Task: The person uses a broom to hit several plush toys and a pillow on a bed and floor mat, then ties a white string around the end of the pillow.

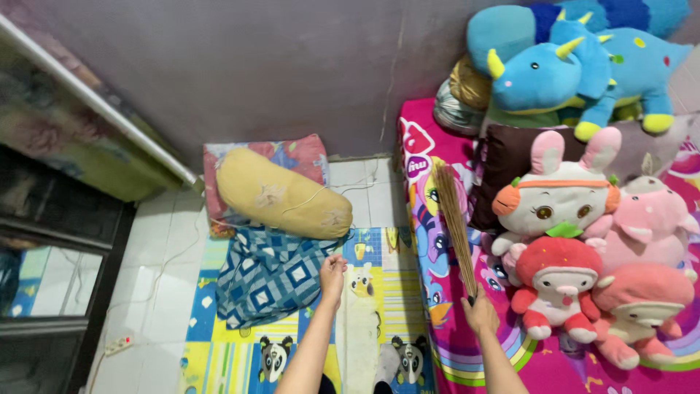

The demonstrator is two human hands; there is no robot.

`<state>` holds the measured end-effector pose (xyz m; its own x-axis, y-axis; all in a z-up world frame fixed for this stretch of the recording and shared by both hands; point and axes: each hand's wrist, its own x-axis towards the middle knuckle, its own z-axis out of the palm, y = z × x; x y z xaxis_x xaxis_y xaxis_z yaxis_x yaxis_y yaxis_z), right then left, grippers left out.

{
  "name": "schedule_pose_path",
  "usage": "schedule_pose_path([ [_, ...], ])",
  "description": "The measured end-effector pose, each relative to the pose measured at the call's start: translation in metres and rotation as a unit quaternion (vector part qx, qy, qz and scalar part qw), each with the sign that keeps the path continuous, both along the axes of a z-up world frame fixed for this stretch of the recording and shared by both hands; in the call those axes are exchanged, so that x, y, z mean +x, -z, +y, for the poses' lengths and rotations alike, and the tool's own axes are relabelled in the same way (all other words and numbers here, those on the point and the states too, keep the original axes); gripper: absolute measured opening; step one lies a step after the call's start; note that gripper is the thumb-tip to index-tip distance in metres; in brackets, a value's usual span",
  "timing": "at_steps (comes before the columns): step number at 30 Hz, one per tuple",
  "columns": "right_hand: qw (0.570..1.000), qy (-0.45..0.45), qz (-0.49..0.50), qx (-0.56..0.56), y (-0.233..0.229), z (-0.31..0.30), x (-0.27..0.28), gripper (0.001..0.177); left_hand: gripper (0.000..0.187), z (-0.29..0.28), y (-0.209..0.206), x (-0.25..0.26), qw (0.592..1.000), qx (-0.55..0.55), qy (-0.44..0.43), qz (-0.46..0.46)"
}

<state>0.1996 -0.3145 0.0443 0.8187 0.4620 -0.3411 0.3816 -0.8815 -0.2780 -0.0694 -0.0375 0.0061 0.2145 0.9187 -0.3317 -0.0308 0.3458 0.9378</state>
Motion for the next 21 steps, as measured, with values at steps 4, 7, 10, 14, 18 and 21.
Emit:
schedule_pose_path([
  [4,0.998,0.007,-0.054,0.039,-0.011,0.013,-0.013,0.074,0.029,0.027,-0.002,-0.033,0.999,0.017,-0.016,-0.029],
  [7,0.996,0.024,-0.068,0.049,-0.025,0.020,-0.018,0.071,0.028,0.057,-0.005,-0.059,0.999,0.021,-0.021,-0.033],
  [10,0.987,0.037,-0.098,0.125,-0.040,0.030,-0.040,0.073,0.028,0.091,-0.010,-0.087,0.998,0.020,0.003,-0.055],
  [14,0.971,0.143,0.030,0.189,-0.047,0.055,-0.113,0.074,0.028,0.138,-0.019,-0.136,0.992,-0.094,0.052,0.059],
  [18,0.933,0.109,-0.067,0.337,-0.035,0.090,-0.213,0.063,0.028,0.182,-0.022,-0.185,0.996,-0.033,0.077,0.043],
  [21,0.899,0.166,0.033,0.404,-0.023,0.122,-0.284,0.054,0.027,0.213,-0.025,-0.217,0.995,-0.032,0.086,0.028],
])
